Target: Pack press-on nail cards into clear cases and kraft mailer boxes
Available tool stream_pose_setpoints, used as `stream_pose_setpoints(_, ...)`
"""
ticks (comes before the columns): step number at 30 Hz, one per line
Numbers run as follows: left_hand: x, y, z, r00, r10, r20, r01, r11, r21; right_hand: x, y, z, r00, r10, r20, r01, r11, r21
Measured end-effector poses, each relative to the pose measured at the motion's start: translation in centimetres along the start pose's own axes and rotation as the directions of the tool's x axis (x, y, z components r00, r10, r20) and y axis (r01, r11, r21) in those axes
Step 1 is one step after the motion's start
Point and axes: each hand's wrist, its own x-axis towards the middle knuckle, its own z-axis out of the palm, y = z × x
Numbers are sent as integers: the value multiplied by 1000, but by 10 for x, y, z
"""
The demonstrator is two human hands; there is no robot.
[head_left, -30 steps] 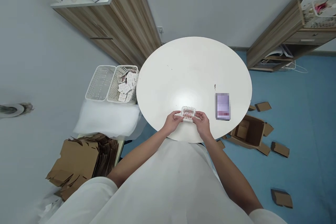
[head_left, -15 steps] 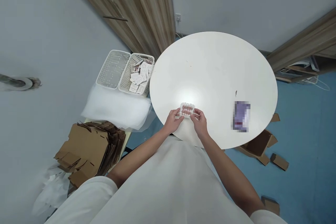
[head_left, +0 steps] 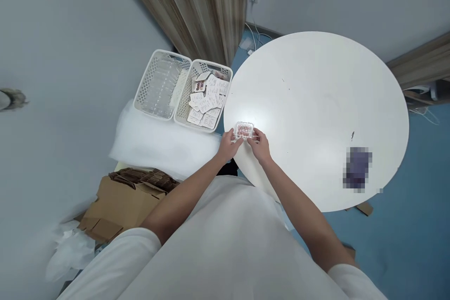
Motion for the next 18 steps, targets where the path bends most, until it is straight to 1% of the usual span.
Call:
stream_pose_setpoints(4,26,2,-10,1000,-1,5,1,1000,9,23,-5,17,1000,4,1,-4,999,-35)
stream_pose_setpoints(7,38,4,-12,1000,-4,3,4,1000,-2,35,-9,24,1000,4,-6,-4,999,-47)
stream_pose_setpoints(12,45,5,-12,1000,7,9,-7,1000,-30,46,-11,29,999,-34,-18,33,998,-59)
stream_pose_setpoints(18,48,5,-10,999,53,-11,-54,994,-91,50,-16,34,997,-68,-40,64,993,-102)
